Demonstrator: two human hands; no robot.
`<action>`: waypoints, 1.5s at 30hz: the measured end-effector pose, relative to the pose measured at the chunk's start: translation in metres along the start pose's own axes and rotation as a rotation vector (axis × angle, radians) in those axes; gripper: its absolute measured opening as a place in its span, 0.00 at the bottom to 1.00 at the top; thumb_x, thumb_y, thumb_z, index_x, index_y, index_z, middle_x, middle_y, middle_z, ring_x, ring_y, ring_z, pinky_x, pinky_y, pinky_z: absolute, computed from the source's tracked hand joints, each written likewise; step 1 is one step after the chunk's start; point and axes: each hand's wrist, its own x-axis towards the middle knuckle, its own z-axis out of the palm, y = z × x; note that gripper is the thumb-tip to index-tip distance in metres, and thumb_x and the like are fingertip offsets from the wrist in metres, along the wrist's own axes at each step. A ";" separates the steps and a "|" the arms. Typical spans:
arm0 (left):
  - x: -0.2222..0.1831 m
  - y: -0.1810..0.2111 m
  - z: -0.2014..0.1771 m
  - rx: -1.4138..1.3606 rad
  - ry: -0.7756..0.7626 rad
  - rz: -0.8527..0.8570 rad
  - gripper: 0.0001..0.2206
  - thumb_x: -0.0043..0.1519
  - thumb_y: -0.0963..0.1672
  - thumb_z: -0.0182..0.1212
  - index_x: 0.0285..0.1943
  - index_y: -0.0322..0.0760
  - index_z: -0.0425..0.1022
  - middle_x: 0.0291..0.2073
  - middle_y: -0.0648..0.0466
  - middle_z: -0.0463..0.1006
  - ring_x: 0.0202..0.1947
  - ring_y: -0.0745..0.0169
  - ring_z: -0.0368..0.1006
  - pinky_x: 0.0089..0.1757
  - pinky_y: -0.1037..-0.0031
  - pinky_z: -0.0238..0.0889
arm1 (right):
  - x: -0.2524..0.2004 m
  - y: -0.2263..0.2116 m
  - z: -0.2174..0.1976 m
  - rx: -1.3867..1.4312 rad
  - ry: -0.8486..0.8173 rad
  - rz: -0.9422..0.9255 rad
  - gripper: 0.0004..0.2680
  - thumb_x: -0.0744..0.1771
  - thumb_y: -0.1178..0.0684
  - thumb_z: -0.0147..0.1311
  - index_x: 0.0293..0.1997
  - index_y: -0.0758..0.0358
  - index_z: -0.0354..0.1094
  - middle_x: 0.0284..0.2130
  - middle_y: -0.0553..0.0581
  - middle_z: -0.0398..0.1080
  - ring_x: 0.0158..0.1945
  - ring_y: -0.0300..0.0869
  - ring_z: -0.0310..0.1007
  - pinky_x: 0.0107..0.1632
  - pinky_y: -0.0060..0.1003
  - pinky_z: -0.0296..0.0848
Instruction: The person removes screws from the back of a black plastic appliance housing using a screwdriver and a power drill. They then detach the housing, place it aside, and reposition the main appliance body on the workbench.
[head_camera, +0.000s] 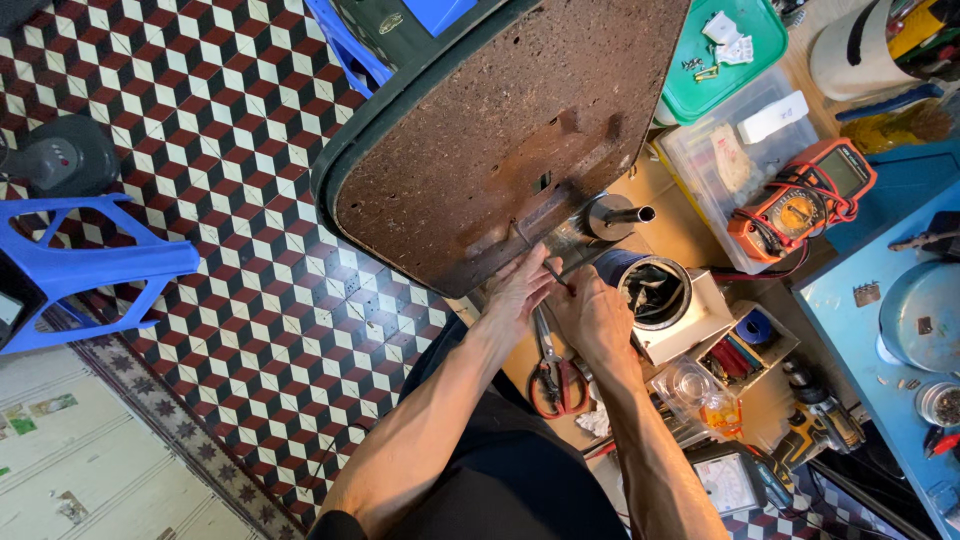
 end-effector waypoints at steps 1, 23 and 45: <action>0.000 0.000 -0.003 -0.007 -0.026 -0.002 0.22 0.62 0.53 0.67 0.60 0.39 0.74 0.54 0.52 0.82 0.50 0.67 0.75 0.49 0.76 0.67 | 0.001 0.000 0.000 0.047 -0.005 0.005 0.12 0.65 0.45 0.58 0.43 0.64 0.73 0.31 0.72 0.76 0.36 0.62 0.78 0.40 0.54 0.74; 0.065 -0.011 -0.003 -0.425 0.111 0.055 0.21 0.62 0.54 0.61 0.63 0.49 0.72 0.63 0.65 0.75 0.64 0.70 0.68 0.56 0.73 0.63 | -0.072 0.034 -0.013 -0.048 0.297 -0.124 0.07 0.61 0.52 0.60 0.33 0.64 0.67 0.29 0.63 0.70 0.36 0.57 0.71 0.41 0.50 0.65; -0.088 -0.061 0.085 1.257 -0.526 0.866 0.14 0.68 0.48 0.61 0.56 0.36 0.83 0.44 0.44 0.85 0.42 0.59 0.81 0.42 0.72 0.73 | -0.142 0.239 0.045 1.137 0.403 0.764 0.10 0.68 0.50 0.57 0.35 0.69 0.70 0.24 0.57 0.71 0.21 0.40 0.67 0.25 0.33 0.65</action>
